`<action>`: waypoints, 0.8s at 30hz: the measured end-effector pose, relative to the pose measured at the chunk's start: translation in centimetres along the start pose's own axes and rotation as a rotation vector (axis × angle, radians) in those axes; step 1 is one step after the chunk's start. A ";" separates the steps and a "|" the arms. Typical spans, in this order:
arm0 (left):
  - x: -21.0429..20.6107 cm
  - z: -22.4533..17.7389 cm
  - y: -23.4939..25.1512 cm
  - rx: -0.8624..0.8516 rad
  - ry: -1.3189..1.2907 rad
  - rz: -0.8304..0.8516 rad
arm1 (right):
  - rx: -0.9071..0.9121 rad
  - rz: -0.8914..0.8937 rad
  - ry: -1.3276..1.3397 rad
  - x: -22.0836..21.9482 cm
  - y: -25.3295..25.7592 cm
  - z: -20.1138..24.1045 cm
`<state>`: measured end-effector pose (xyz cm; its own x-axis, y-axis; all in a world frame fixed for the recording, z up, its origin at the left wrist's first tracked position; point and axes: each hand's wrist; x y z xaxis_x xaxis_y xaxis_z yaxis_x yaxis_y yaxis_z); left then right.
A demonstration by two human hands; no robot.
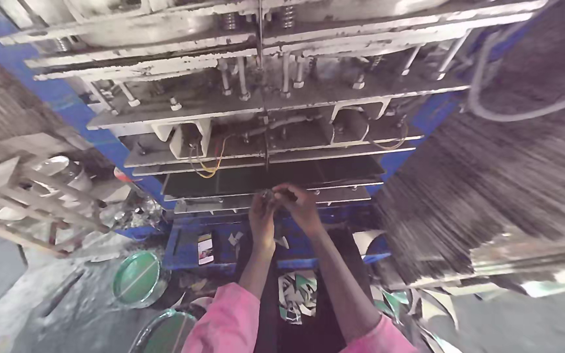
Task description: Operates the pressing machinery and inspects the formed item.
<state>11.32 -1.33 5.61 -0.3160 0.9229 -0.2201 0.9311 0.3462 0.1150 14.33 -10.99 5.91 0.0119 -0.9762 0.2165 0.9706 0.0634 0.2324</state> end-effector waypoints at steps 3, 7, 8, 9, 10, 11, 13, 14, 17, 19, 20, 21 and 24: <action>-0.3 0.3 0.0 -0.018 -0.027 -0.040 | -0.014 0.012 -0.076 0.5 -0.1 0.5; -0.5 0.6 0.1 -0.063 0.001 -0.032 | -0.080 -0.040 -0.046 0.7 -0.4 1.1; -0.6 0.5 0.2 -0.049 0.010 -0.025 | -0.111 -0.050 -0.014 0.8 -0.4 1.3; -0.6 0.3 0.1 -0.035 0.009 -0.012 | -0.129 -0.063 0.024 0.8 -0.5 1.3; -0.6 0.3 -0.1 -0.034 -0.001 0.001 | -0.133 -0.084 0.062 0.8 -0.5 1.2; -0.6 0.3 -0.2 -0.044 -0.013 0.018 | -0.140 -0.104 0.100 0.8 -0.6 1.0; -0.7 0.0 -0.4 -0.053 -0.029 0.054 | -0.142 -0.140 0.152 1.0 -0.8 1.0; -0.6 -0.1 -0.5 -0.053 -0.029 0.071 | -0.135 -0.149 0.163 1.1 -0.8 1.0; 0.0 0.4 -0.3 -0.170 0.031 0.150 | -0.109 -0.154 0.151 1.4 -0.6 0.8; 0.4 1.1 0.1 -0.350 0.154 0.217 | -0.138 -0.140 0.151 1.6 -0.6 1.0; 0.6 1.4 0.3 -0.430 0.227 0.233 | -0.154 -0.137 0.158 1.6 -0.6 1.0; 0.7 1.4 0.2 -0.492 0.302 0.234 | -0.161 -0.138 0.168 1.5 -0.6 0.9; 0.8 1.2 0.0 -0.565 0.447 0.253 | -0.183 -0.146 0.212 1.5 -0.9 0.9</action>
<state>11.30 -0.74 4.30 -0.2615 0.9242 0.2784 0.7879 0.0378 0.6146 13.30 -12.28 6.90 -0.1000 -0.9949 -0.0135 0.9926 -0.1007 0.0675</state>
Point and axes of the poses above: each hand's wrist, its own y-axis towards the middle knuckle, its own x-axis out of the back of the hand, z = x × y, and after that the axes turned 4 degrees about -x, right-handed
